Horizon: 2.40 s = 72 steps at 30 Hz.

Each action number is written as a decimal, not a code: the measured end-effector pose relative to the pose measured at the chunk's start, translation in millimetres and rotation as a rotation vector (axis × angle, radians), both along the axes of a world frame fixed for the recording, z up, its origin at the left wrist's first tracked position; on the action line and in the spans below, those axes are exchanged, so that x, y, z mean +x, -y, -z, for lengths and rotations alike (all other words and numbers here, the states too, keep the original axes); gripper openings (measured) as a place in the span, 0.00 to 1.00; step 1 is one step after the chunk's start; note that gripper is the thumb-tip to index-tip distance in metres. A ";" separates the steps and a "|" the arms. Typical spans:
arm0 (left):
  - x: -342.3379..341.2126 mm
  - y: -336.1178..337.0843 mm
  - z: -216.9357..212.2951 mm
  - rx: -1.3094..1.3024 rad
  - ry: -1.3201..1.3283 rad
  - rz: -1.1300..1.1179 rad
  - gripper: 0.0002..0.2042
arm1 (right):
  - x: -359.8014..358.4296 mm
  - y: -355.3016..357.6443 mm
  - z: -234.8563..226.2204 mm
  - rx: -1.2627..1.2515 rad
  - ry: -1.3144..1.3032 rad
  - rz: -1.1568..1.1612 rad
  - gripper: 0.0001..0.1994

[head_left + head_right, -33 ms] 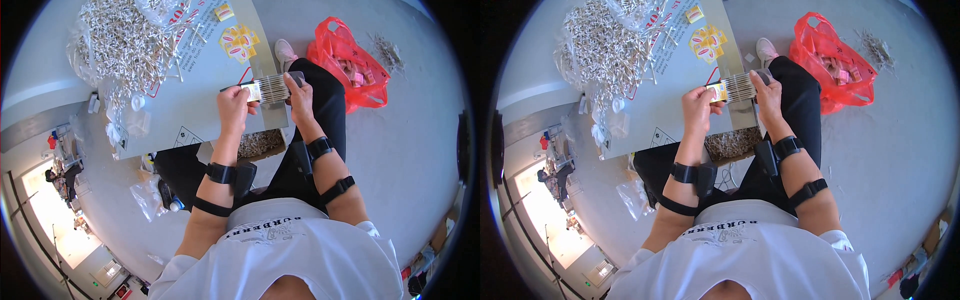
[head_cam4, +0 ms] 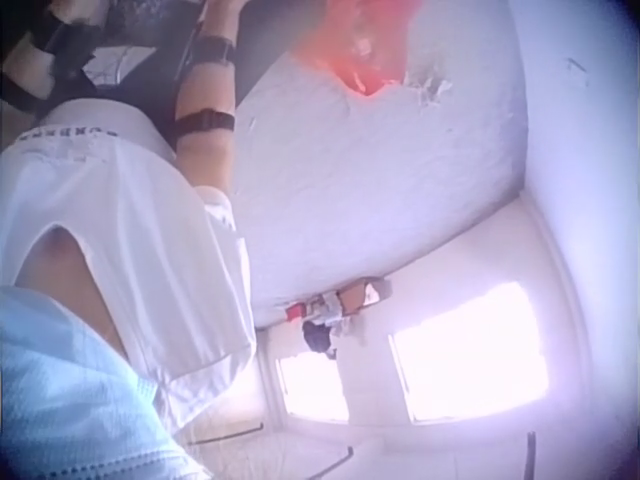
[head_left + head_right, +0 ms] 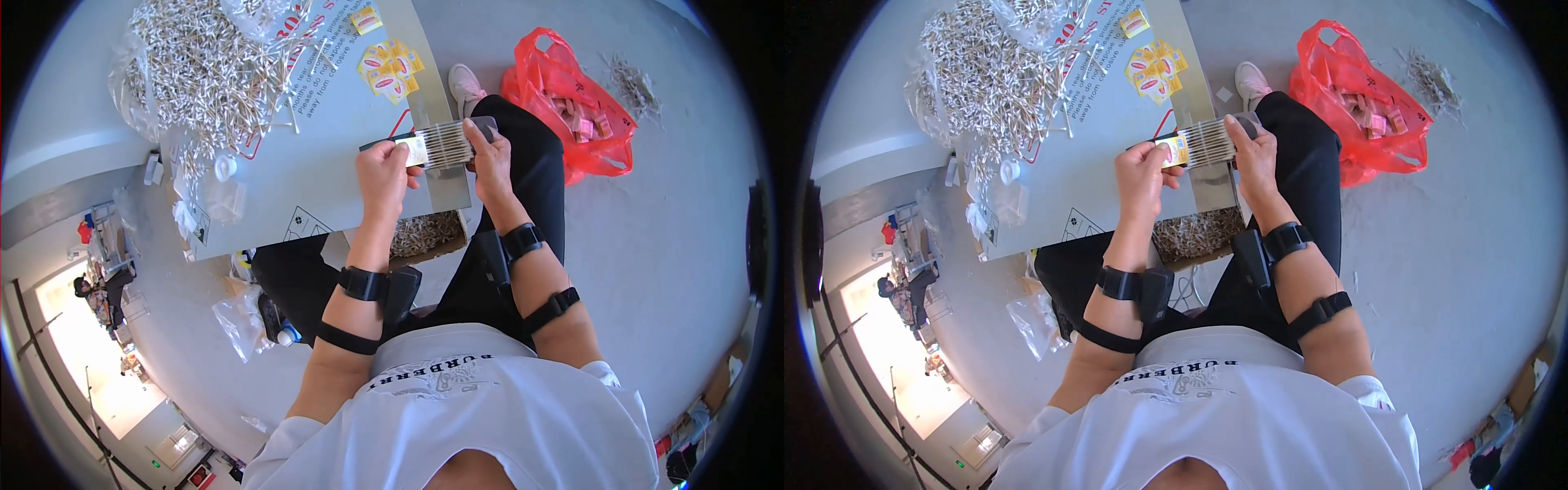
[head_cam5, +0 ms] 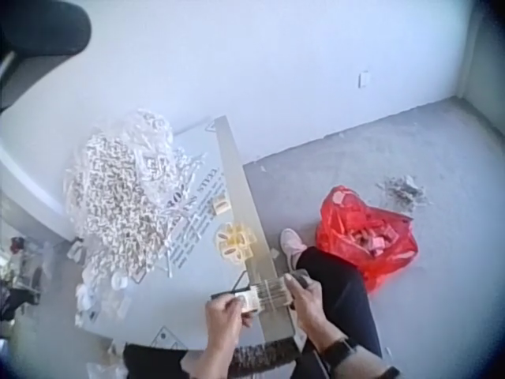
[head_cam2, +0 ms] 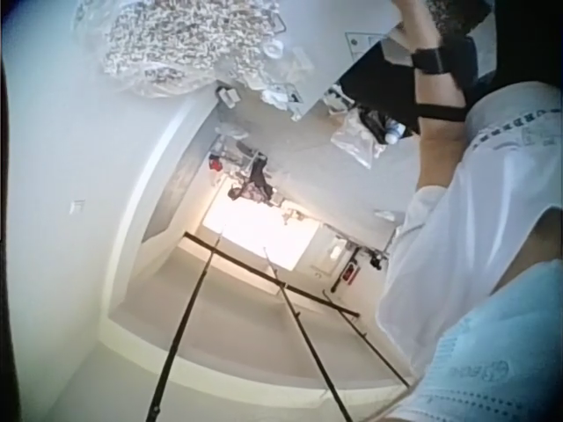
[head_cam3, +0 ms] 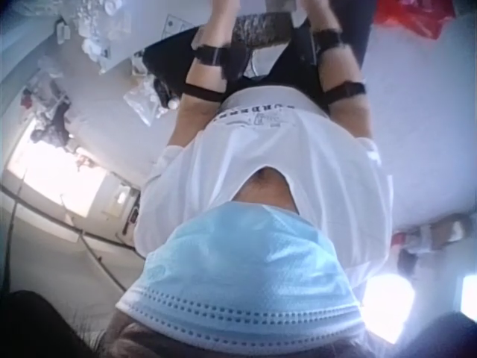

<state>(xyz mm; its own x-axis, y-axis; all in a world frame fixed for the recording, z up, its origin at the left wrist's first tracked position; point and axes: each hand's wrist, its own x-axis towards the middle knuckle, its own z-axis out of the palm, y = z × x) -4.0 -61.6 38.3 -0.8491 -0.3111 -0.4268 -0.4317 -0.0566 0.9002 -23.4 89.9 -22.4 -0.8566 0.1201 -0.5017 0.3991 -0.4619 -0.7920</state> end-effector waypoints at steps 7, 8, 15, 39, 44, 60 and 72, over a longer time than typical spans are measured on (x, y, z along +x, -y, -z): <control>2.3 -2.5 19.8 -0.593 -0.200 0.080 0.09 | 1.7 2.4 -4.7 0.025 -0.069 -0.014 0.11; 2.3 -4.7 20.0 -0.591 -0.199 0.080 0.09 | 1.8 2.3 -5.8 0.025 -0.068 -0.009 0.11; -0.2 -21.5 15.2 -0.651 -0.201 0.071 0.10 | 1.5 -1.0 -0.9 0.034 -0.077 -0.024 0.11; -1.1 -21.1 24.5 -0.435 -0.060 0.105 0.10 | 1.2 1.5 0.4 0.026 -0.117 -0.023 0.11; -2.6 -32.4 17.5 -0.627 -0.030 0.167 0.13 | 1.8 -1.5 0.9 0.054 -0.102 -0.024 0.11; 28.8 -19.5 0.1 -1.243 -0.391 0.562 0.29 | 1.0 1.2 0.9 0.033 -0.051 -0.003 0.09; 4.0 61.8 39.2 -1.235 -0.549 0.128 0.30 | 2.4 -10.9 -5.8 0.889 -0.399 0.049 0.17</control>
<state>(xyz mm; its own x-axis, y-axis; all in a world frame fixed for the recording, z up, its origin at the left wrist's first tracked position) 0.0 -123.4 -0.9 -0.8698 -0.1480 0.4706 0.0550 0.9189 0.3906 -21.0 100.8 -16.5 -0.9279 0.3547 0.1151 0.0222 0.3607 -0.9324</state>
